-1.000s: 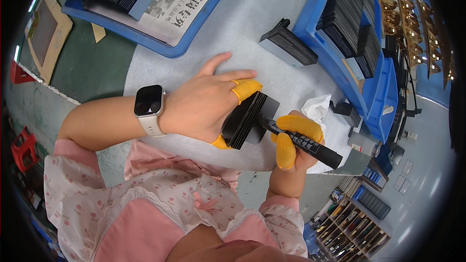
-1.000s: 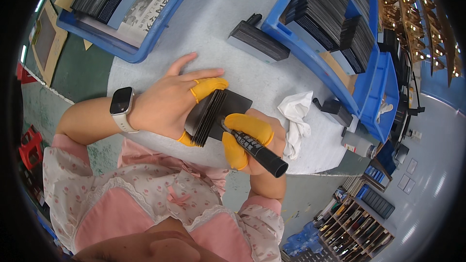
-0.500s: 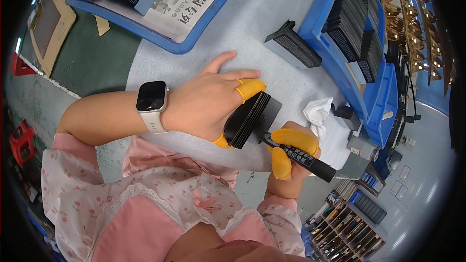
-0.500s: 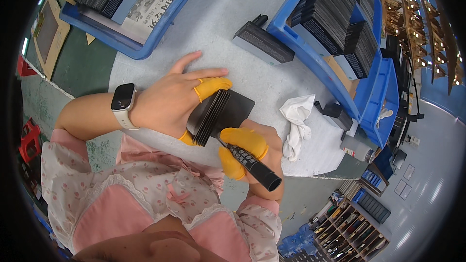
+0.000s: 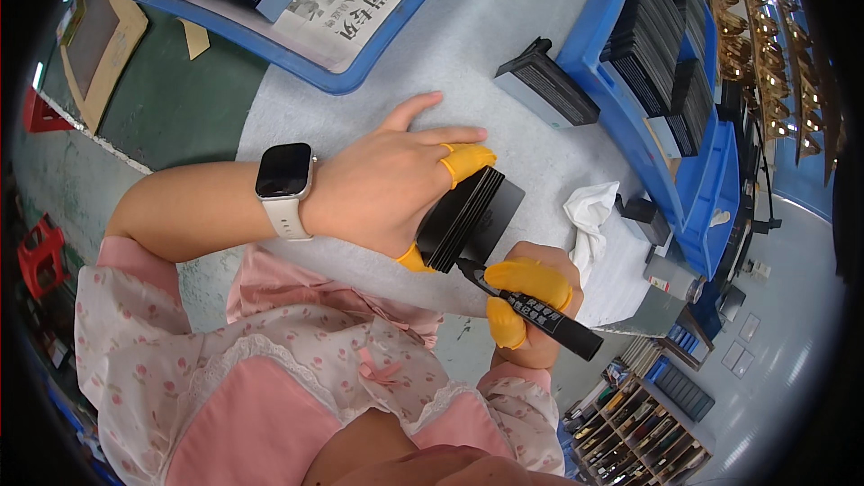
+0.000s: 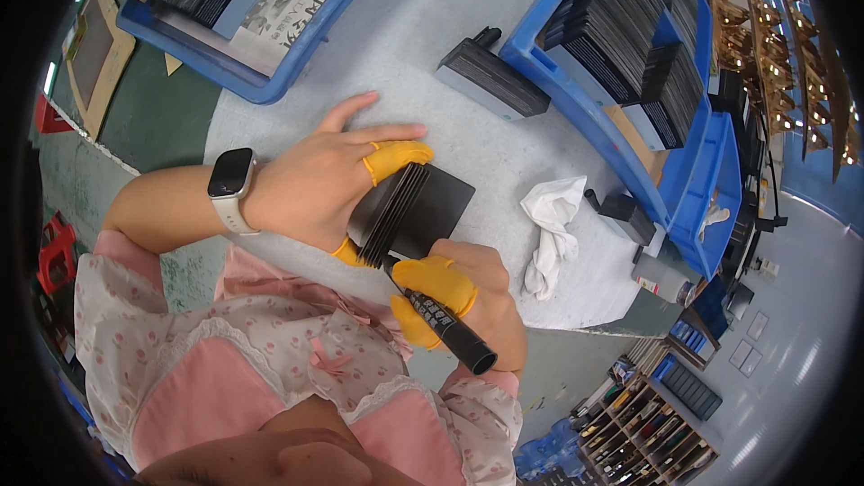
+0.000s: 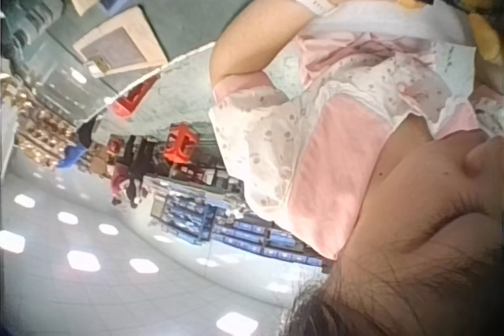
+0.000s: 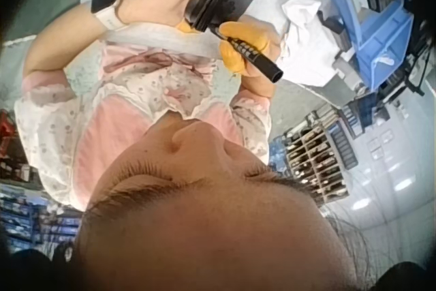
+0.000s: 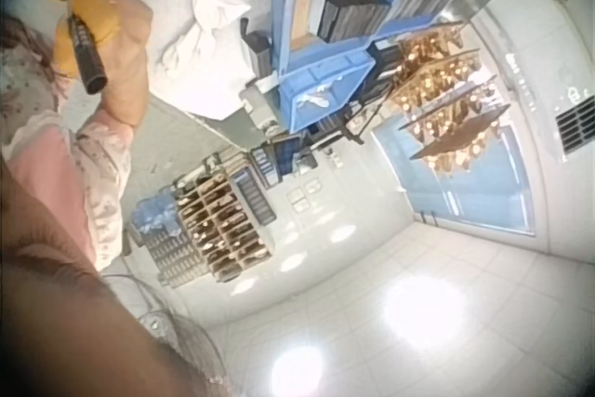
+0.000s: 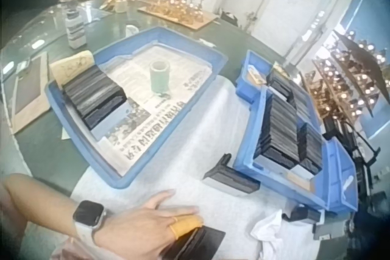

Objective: Marking a black metal heatsink object using a black marker on a workbench.

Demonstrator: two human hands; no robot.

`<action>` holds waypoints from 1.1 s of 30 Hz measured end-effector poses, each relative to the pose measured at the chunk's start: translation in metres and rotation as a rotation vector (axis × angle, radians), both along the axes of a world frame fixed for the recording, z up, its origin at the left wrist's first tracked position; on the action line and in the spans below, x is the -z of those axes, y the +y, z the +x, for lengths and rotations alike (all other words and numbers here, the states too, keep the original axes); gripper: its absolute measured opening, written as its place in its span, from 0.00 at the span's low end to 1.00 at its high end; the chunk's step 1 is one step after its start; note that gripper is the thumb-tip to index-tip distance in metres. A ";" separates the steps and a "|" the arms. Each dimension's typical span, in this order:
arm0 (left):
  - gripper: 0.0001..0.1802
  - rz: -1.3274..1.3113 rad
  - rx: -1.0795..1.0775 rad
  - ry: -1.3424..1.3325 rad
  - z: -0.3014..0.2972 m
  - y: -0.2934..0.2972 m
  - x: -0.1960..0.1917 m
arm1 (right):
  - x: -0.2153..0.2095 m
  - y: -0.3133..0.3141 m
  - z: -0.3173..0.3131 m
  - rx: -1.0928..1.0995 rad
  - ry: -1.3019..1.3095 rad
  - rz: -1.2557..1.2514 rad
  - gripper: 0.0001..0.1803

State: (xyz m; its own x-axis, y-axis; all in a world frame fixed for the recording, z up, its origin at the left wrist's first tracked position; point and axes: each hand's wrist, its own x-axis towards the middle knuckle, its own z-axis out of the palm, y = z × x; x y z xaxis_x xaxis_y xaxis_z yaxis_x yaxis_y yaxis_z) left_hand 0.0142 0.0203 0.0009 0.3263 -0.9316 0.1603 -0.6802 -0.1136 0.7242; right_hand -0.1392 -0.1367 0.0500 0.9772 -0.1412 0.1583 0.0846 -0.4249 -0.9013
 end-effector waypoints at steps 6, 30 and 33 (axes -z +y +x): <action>0.42 0.007 0.011 -0.013 0.001 0.001 0.001 | -0.005 0.012 0.000 0.090 0.094 0.101 0.20; 0.42 -0.010 -0.002 0.009 0.001 0.001 0.000 | -0.003 0.012 0.002 0.138 0.003 -0.014 0.22; 0.43 0.008 0.016 -0.010 0.001 0.001 0.000 | -0.005 0.012 0.003 0.104 0.062 0.011 0.23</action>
State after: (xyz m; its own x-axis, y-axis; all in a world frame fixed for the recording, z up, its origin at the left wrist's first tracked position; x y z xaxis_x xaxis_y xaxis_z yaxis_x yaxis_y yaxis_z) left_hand 0.0156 0.0212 0.0008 0.3094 -0.9380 0.1561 -0.6892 -0.1081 0.7165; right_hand -0.1358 -0.1250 0.0549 0.9651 -0.2439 0.0957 -0.0158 -0.4187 -0.9080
